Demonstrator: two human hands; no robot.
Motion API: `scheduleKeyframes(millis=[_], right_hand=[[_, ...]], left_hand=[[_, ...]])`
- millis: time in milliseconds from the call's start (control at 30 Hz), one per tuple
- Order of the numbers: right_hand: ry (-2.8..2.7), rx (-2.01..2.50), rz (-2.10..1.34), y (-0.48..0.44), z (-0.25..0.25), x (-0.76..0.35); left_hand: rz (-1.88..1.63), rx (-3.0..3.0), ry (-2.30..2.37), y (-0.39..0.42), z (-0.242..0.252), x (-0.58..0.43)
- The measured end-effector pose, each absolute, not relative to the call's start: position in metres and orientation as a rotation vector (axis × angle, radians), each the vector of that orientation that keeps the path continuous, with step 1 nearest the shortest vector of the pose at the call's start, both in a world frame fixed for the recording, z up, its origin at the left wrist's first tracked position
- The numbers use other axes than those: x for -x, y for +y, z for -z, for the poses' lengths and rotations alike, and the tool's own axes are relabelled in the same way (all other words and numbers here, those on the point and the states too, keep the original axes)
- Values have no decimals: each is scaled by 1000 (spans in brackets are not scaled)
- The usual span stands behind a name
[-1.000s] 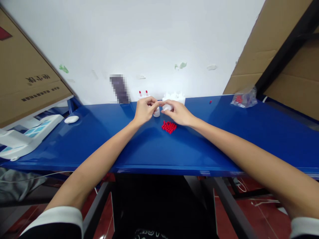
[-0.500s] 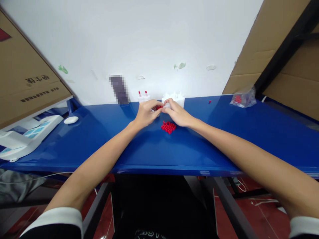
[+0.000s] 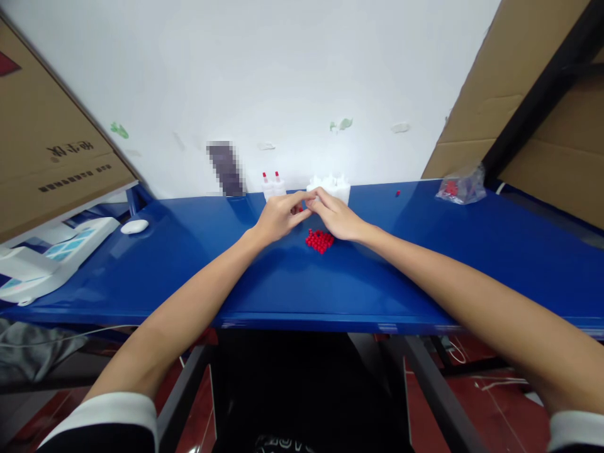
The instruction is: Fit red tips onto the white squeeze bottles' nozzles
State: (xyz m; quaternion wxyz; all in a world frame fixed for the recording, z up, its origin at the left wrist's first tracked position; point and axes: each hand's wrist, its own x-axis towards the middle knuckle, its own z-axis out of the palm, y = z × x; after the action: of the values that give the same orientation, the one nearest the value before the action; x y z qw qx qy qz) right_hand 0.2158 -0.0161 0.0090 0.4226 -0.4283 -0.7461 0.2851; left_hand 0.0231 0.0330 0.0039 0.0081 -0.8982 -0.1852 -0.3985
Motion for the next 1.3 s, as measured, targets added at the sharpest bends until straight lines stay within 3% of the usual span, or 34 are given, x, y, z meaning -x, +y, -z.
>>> scheduleKeyframes(millis=[300, 533, 800, 1100, 1300], right_hand=[[-1789, 942, -917, -7, -5, -217], [-1660, 1124, -884, 0, 1, -221], [-1697, 1199, -750, 1, -3, -226], [-1625, 1127, -877, -7, -10, -219], [-1630, 1027, -950, -13, -11, -212]], left_hand=[[1490, 2937, -708, 29, -5, -29], [2042, 2649, -1070, 55, -8, -22], [1746, 2758, -1125, 74, 8, -10], [1923, 2614, -1002, 48, -7, -20], [1792, 2653, -786, 24, -14, -33]])
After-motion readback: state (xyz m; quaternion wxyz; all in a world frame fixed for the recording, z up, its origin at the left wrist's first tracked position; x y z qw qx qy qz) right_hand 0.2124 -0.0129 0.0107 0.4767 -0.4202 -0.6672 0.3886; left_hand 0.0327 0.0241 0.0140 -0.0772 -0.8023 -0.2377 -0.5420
